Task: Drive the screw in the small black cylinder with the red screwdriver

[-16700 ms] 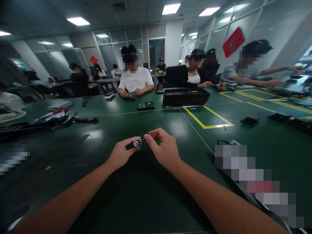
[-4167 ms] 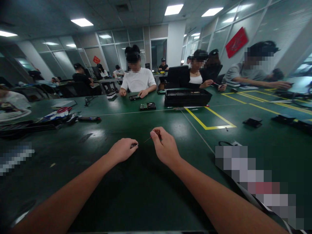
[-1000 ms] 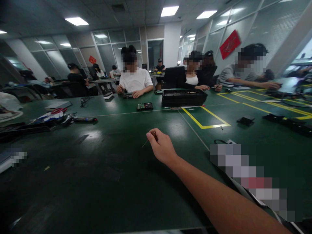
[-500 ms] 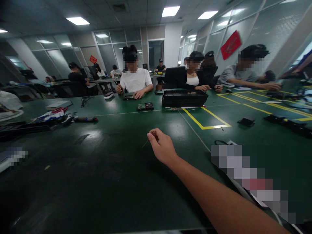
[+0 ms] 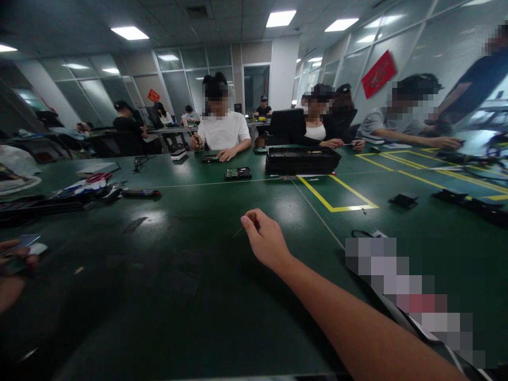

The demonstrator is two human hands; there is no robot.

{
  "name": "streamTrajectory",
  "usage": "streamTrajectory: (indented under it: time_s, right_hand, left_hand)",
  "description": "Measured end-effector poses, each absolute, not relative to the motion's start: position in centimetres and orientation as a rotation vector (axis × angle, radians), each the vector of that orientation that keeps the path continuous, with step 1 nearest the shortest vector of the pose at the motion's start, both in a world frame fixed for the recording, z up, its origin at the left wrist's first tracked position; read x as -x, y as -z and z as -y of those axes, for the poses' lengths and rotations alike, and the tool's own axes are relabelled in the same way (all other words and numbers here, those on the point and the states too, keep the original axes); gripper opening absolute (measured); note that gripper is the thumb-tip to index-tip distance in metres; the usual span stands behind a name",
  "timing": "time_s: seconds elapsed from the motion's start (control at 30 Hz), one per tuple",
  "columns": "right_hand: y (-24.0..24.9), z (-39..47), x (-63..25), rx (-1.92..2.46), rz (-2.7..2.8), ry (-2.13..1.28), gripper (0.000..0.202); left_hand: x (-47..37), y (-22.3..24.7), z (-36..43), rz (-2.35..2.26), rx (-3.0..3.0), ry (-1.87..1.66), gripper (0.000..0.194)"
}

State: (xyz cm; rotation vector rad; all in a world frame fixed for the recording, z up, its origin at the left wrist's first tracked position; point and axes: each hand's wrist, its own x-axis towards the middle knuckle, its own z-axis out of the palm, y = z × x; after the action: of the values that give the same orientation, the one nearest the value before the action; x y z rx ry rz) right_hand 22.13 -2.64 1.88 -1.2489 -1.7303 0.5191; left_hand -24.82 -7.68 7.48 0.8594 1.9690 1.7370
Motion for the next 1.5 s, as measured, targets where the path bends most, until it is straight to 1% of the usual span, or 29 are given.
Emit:
streamTrajectory:
  time_s: [0.07,0.13,0.47,0.6,0.67,0.73,0.77,0.8,0.93,1.0,1.1,1.23,1.3,1.4,1.5]
  right_hand:
    - [-1.9,2.6,-22.1,1.251,1.728,-0.515,0.024]
    - [-1.9,2.7,-22.2,1.25,1.729,-0.512,0.024]
    - [-1.9,2.5,-22.5,1.275,1.688,-0.524,0.028]
    - [-2.0,2.6,-22.6,1.257,1.68,-0.452,0.028]
    - [-2.3,2.7,-22.7,1.247,1.656,-0.435,0.03]
    - [-2.6,2.9,-22.7,1.238,1.632,-0.434,0.03]
    - [-2.8,3.0,-22.7,1.234,1.624,-0.426,0.027]
    - [-3.0,3.1,-22.7,1.23,1.618,-0.409,0.024]
    - [-3.4,3.9,-22.6,1.16,1.549,-0.323,0.025]
    - [-3.4,4.2,-22.6,1.09,1.497,-0.331,0.022]
    - [-3.1,4.4,-22.5,0.978,1.414,-0.409,0.017]
    - [-2.6,4.3,-22.3,0.909,1.399,-0.504,0.016]
    - [-2.5,4.2,-22.3,0.917,1.43,-0.511,0.015]
    - [-2.3,4.2,-22.3,0.933,1.498,-0.494,0.014]
    - [-2.4,4.2,-22.3,0.952,1.566,-0.463,0.013]
  left_hand:
    - [23.1,-7.3,6.7,-1.691,-0.631,-1.894,0.022]
    - [20.8,-7.5,5.8,-1.595,-0.545,-1.907,0.027]
    - [8.8,-7.4,1.7,-1.201,-0.789,-1.496,0.033]
    - [4.1,-6.6,1.1,-0.999,-0.856,-1.398,0.024]
    - [2.0,-5.9,1.3,-0.927,-0.928,-1.337,0.032]
    - [0.1,-5.0,1.4,-0.906,-1.012,-1.292,0.048]
    - [-0.7,-4.5,1.4,-0.902,-1.049,-1.283,0.053]
    - [-1.4,-4.0,1.4,-0.898,-1.085,-1.279,0.053]
    - [-2.8,-2.4,1.0,-0.923,-1.302,-1.224,0.036]
    - [-2.9,-1.8,0.8,-0.955,-1.417,-1.161,0.033]
    - [-2.6,-0.8,0.7,-0.956,-1.499,-1.082,0.039]
    - [-2.2,0.3,0.6,-0.888,-1.474,-1.003,0.059]
    - [-2.2,0.6,0.5,-0.888,-1.49,-0.987,0.056]
    - [-2.2,0.6,0.7,-0.915,-1.543,-0.989,0.045]
    - [-2.3,0.5,0.9,-0.93,-1.562,-0.997,0.047]
